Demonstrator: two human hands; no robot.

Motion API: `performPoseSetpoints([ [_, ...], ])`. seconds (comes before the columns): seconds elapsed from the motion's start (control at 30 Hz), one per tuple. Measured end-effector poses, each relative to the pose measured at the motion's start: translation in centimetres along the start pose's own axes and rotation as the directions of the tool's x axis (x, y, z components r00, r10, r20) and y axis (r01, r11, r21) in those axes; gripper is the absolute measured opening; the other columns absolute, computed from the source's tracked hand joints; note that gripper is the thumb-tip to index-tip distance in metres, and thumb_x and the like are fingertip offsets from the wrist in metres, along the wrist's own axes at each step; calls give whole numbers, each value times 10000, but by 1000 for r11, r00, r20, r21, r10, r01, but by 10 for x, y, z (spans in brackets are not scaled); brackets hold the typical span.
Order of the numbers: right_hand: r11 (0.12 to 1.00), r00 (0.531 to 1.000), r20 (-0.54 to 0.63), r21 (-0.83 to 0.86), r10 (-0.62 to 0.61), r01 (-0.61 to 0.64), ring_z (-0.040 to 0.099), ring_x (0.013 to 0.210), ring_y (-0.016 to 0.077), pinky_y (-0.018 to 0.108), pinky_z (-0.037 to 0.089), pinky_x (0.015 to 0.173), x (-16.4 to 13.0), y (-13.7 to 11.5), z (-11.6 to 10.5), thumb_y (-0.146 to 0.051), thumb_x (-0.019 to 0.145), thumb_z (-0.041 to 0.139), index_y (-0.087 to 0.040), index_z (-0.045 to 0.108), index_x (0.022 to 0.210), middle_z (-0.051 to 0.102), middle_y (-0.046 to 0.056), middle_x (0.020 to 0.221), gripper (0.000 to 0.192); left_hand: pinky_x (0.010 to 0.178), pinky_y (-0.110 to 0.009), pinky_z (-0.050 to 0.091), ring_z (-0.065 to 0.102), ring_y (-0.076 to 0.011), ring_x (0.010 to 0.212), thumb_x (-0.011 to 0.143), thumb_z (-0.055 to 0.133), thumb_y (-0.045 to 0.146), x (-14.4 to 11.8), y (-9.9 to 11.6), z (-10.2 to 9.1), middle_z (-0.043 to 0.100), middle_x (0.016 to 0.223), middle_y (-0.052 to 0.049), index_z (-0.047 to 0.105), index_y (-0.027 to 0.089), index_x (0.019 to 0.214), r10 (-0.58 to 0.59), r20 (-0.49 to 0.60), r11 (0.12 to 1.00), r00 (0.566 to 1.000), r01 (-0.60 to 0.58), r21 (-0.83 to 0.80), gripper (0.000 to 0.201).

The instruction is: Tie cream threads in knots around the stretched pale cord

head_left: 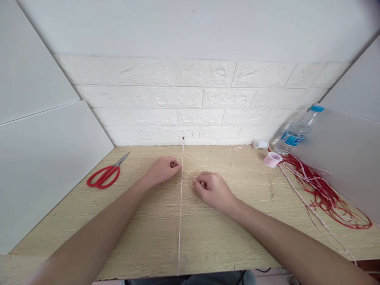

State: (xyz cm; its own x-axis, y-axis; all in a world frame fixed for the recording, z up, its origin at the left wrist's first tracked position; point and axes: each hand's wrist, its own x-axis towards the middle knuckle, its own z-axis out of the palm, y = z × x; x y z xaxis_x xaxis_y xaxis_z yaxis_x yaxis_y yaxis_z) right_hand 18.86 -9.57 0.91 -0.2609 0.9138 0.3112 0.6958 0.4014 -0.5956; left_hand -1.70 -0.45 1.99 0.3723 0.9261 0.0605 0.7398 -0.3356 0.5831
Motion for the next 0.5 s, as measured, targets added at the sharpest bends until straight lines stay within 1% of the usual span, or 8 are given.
performPoseSetpoints([
  [0.17, 997, 997, -52, -42, 64, -66, 421, 544, 118, 273, 250, 548, 2, 4, 0, -270, 883, 470, -179, 389, 539, 501, -1, 560, 365, 572, -262, 372, 566, -160, 651, 769, 548, 461, -1, 0, -1, 663, 720, -13, 690, 198, 763, -3, 12, 1000, 1000, 3, -3, 299],
  [0.23, 997, 997, -46, -37, 64, -65, 413, 538, 113, 267, 251, 544, 2, 4, 0, -273, 889, 464, -176, 376, 535, 490, -6, 551, 377, 572, -261, 377, 567, -160, 651, 763, 553, 459, -1, 0, -1, 661, 713, -9, 693, 201, 763, -6, 13, 1000, 1000, 7, -7, 293],
  [0.3, 999, 999, -22, -17, 38, -38, 432, 559, 112, 259, 268, 551, 1, 3, -1, -270, 892, 465, -173, 388, 536, 501, -4, 570, 377, 571, -260, 380, 566, -157, 645, 759, 561, 448, -1, 0, -1, 657, 700, -3, 695, 206, 767, -4, 25, 1000, 1000, 5, -19, 277],
  [0.4, 1000, 1000, 20, 26, -1, 1, 476, 608, 115, 246, 313, 583, 1, 0, 0, -244, 888, 480, -171, 456, 558, 538, -1, 617, 338, 577, -259, 388, 571, -155, 650, 754, 574, 430, -1, 1, -2, 656, 700, 2, 694, 210, 768, 14, 60, 999, 998, -11, -46, 251],
  [0.5, 997, 999, 34, 67, -26, 23, 524, 679, 126, 241, 360, 625, 0, -1, 0, -217, 887, 490, -177, 579, 649, 597, 9, 700, 257, 584, -258, 391, 576, -154, 661, 750, 591, 417, -1, 1, -3, 658, 708, -2, 689, 202, 750, 45, 100, 997, 994, -38, -68, 236],
])
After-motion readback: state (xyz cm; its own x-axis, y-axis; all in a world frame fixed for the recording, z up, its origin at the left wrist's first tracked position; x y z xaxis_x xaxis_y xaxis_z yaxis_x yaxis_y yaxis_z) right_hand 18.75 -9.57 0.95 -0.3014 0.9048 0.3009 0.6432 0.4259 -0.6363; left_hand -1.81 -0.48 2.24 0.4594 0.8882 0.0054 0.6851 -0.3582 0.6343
